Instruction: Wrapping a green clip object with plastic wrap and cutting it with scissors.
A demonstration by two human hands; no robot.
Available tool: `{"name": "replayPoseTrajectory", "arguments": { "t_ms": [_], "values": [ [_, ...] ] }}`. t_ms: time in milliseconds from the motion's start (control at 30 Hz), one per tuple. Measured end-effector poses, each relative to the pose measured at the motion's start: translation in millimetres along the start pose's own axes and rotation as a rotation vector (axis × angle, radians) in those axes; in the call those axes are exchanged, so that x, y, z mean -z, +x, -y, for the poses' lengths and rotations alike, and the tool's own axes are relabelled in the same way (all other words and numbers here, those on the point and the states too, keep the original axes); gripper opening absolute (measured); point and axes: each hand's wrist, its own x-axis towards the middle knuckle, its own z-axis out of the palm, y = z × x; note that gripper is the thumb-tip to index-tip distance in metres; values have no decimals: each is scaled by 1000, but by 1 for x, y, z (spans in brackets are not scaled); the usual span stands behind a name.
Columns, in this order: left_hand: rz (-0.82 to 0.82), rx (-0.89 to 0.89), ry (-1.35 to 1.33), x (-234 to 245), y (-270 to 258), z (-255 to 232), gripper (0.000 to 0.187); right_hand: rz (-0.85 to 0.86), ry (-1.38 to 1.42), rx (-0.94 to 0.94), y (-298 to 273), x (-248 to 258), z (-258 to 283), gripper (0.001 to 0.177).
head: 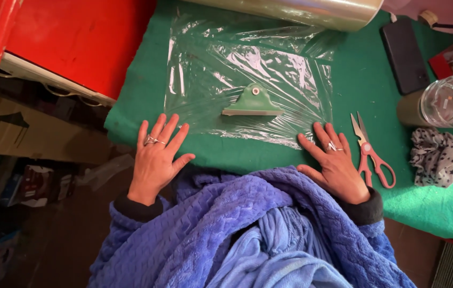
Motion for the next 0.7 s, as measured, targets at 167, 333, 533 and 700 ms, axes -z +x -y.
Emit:
{"name": "replayPoseTrajectory", "arguments": {
  "t_ms": [167, 333, 533, 700],
  "values": [
    [-51, 7, -5, 7, 8, -7, 66, -43, -138, -2, 13, 29, 17, 64],
    [-52, -130, -91, -4, 35, -32, 66, -151, -50, 182, 60, 53, 43, 64],
    [30, -204, -125, -25, 41, -46, 65, -181, 91, 260, 107, 42, 59, 63],
    [28, -152, -117, -27, 35, -43, 64, -169, 114, 202, 121, 32, 62, 61]
  ]
}}
